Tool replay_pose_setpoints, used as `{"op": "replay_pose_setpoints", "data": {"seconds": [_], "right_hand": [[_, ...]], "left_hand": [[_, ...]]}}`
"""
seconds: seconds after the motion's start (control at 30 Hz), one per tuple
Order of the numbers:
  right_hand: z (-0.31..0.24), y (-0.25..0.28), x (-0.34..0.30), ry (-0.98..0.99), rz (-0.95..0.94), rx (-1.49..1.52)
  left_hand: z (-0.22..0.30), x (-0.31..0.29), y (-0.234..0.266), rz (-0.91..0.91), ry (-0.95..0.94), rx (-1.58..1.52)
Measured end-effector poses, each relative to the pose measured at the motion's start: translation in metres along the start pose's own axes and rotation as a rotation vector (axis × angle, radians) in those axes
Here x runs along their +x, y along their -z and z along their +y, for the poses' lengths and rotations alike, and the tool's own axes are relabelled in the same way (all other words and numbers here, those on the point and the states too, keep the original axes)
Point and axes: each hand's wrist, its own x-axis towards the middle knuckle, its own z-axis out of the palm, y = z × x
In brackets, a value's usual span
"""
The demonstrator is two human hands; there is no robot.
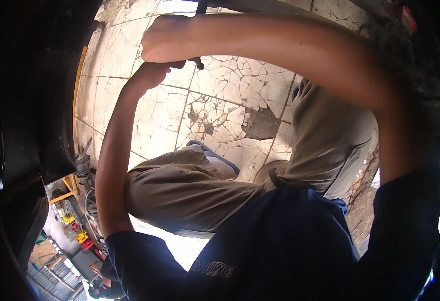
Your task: The person uses a wrench to tighten a bolt on the underside of a vehicle's suspension system. They repeatedly adjust the wrench and apply torque to secure the fastener in place.
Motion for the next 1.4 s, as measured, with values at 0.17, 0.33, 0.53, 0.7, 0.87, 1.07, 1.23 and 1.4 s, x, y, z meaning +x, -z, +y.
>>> {"op": "replay_pose_setpoints", "data": {"seconds": [0.17,0.33,0.53,0.7,0.87,1.07,1.23,1.4], "right_hand": [[-0.006,-0.012,0.013,-0.022,-0.107,0.029],[-0.003,0.004,-0.004,-0.082,-0.081,0.077],[0.008,-0.002,0.002,-0.038,0.065,-0.037],[-0.001,-0.013,0.004,-0.032,-0.018,-0.133],[0.002,-0.018,0.001,-0.064,0.048,-0.107],[0.004,0.004,-0.004,-0.029,0.057,-0.024],[-0.005,-0.008,0.005,-0.038,-0.092,-0.038],[0.001,-0.015,0.004,-0.073,-0.100,0.012]], "left_hand": [[-0.041,0.012,-0.005,0.047,-0.190,0.060],[-0.018,0.008,-0.008,0.043,-0.092,-0.039],[-0.026,0.016,0.001,0.053,-0.193,-0.003],[-0.037,0.016,-0.010,0.097,-0.126,-0.139],[-0.030,0.013,0.001,0.031,-0.159,-0.007],[-0.009,0.001,0.003,-0.031,-0.103,-0.047],[-0.018,0.007,-0.007,0.011,-0.073,0.123],[-0.033,0.019,-0.007,0.025,-0.206,0.065]]}}
